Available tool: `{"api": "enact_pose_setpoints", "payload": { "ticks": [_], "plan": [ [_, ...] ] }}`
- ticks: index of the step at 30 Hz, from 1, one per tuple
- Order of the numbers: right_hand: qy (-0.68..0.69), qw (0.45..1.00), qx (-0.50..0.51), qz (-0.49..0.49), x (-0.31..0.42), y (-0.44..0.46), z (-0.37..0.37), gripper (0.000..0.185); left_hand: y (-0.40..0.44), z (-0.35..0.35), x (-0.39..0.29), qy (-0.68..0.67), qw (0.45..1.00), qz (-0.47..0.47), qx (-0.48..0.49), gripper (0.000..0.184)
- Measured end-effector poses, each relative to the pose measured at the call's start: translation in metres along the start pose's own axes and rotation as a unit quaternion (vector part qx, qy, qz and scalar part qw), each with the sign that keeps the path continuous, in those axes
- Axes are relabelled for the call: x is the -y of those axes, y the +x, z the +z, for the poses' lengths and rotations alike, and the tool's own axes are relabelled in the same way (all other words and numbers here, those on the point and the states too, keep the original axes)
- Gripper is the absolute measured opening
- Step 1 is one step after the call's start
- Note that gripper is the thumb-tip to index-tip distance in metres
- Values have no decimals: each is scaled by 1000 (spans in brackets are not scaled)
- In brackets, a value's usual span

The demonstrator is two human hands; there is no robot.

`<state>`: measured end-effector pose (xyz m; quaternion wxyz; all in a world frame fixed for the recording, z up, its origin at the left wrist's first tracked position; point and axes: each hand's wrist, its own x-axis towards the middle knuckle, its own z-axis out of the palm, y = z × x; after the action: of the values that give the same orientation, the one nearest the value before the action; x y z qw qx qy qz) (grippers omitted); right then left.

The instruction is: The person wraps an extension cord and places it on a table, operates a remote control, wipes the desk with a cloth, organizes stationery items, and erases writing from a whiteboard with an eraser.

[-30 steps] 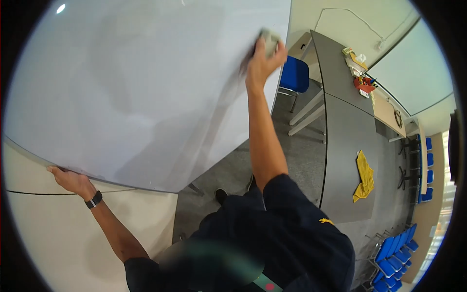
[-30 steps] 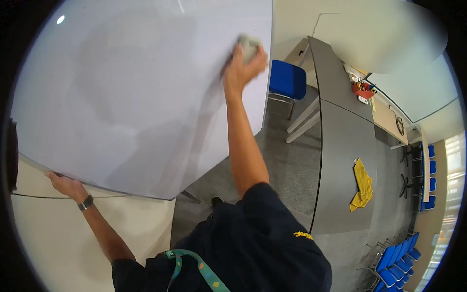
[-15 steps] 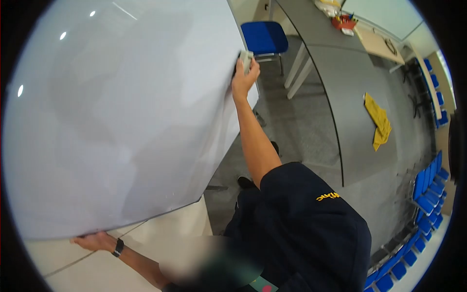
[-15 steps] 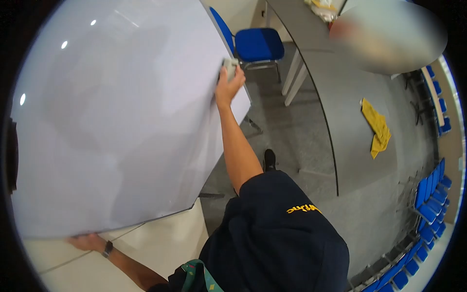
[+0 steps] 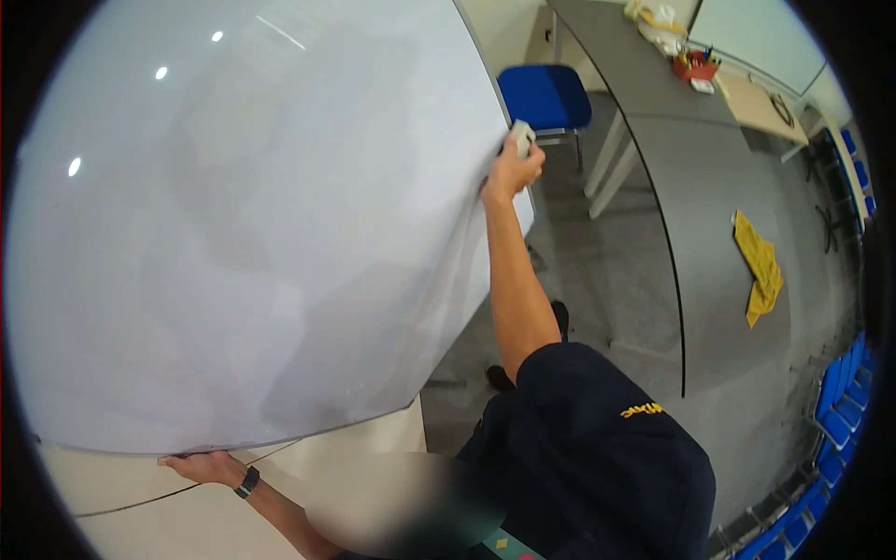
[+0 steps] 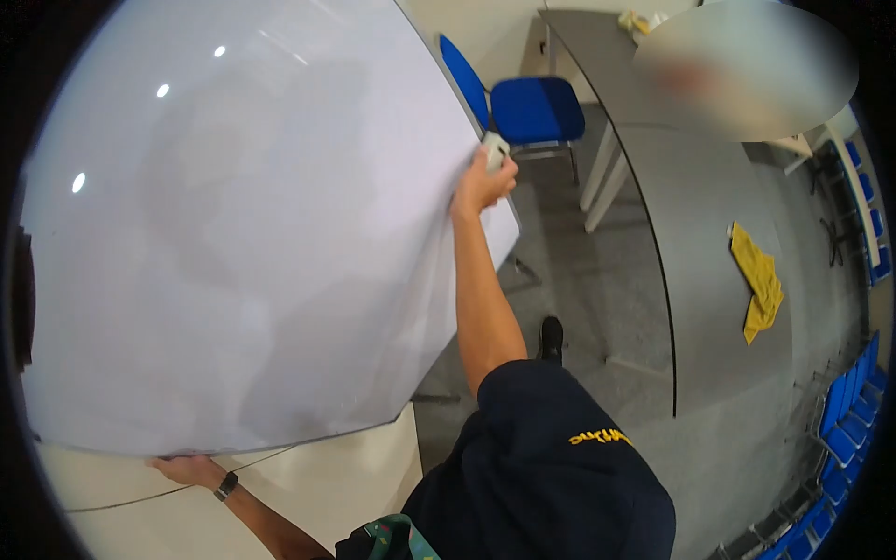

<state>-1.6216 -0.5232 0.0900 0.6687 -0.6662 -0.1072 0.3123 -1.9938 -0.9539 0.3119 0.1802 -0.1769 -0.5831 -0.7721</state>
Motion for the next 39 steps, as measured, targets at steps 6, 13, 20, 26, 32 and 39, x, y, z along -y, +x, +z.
{"api": "enact_pose_setpoints", "payload": {
  "ticks": [6,13,20,26,32,39],
  "plan": [
    [104,929,44,-353,200,-104,64,55,12,-11,11,8,1000,-12,-14,65],
    [187,653,344,-648,152,-268,-29,57,20,-20,32,33,997,32,64,34],
    [41,245,571,-783,-66,-270,-149,57,4,1,3,-45,999,-2,-32,45],
    [40,442,406,-799,117,-298,-71,42,13,-14,23,-15,1000,12,3,48],
    [109,552,401,-723,91,-314,-77,47,12,-11,25,-35,999,22,16,48],
    [-23,274,555,-785,-24,-276,-133,60,18,-12,32,-50,996,53,48,46]
  ]
}}
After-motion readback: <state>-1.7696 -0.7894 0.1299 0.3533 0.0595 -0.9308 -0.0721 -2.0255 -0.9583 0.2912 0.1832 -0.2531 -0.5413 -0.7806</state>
